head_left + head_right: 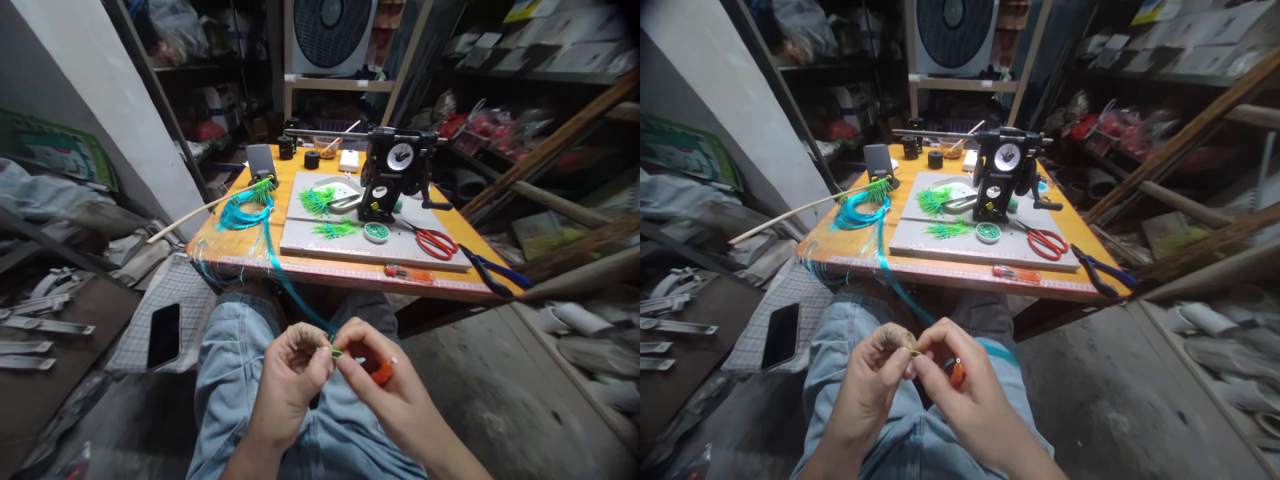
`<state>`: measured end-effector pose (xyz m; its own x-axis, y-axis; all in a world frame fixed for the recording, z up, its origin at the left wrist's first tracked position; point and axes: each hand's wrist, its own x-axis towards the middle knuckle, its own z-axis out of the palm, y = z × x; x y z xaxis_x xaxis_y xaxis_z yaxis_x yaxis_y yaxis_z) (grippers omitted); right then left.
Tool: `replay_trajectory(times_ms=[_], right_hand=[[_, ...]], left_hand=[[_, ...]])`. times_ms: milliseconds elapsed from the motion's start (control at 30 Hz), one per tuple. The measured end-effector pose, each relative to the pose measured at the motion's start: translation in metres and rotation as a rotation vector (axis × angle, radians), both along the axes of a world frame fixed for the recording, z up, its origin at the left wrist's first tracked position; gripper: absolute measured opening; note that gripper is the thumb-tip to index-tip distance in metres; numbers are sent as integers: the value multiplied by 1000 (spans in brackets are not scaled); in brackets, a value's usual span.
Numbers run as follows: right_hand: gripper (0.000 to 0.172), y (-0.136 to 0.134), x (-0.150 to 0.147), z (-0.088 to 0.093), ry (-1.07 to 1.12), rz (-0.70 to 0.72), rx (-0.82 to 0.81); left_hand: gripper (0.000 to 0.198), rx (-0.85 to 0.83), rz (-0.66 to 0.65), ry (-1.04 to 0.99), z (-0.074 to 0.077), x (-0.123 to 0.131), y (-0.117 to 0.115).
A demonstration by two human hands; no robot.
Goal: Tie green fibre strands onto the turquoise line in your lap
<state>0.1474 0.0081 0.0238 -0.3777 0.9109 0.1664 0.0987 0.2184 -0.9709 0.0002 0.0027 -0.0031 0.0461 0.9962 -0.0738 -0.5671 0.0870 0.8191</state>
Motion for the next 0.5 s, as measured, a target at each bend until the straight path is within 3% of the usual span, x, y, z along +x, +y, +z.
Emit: replay_trajectory(times_ms=[233, 333, 433, 500], right_hand=[[12, 4, 3, 0, -237, -11, 244], [5, 3, 6, 0, -313, -47, 246], [30, -1, 8, -1, -371, -49, 162], [36, -3, 8, -1, -370, 0, 139]], left_hand=[[23, -20, 5, 29, -2, -3, 2], [23, -16, 36, 42, -3, -5, 4], [21, 1, 119, 58, -5, -7, 7], [21, 13, 164, 62, -7, -8, 9]])
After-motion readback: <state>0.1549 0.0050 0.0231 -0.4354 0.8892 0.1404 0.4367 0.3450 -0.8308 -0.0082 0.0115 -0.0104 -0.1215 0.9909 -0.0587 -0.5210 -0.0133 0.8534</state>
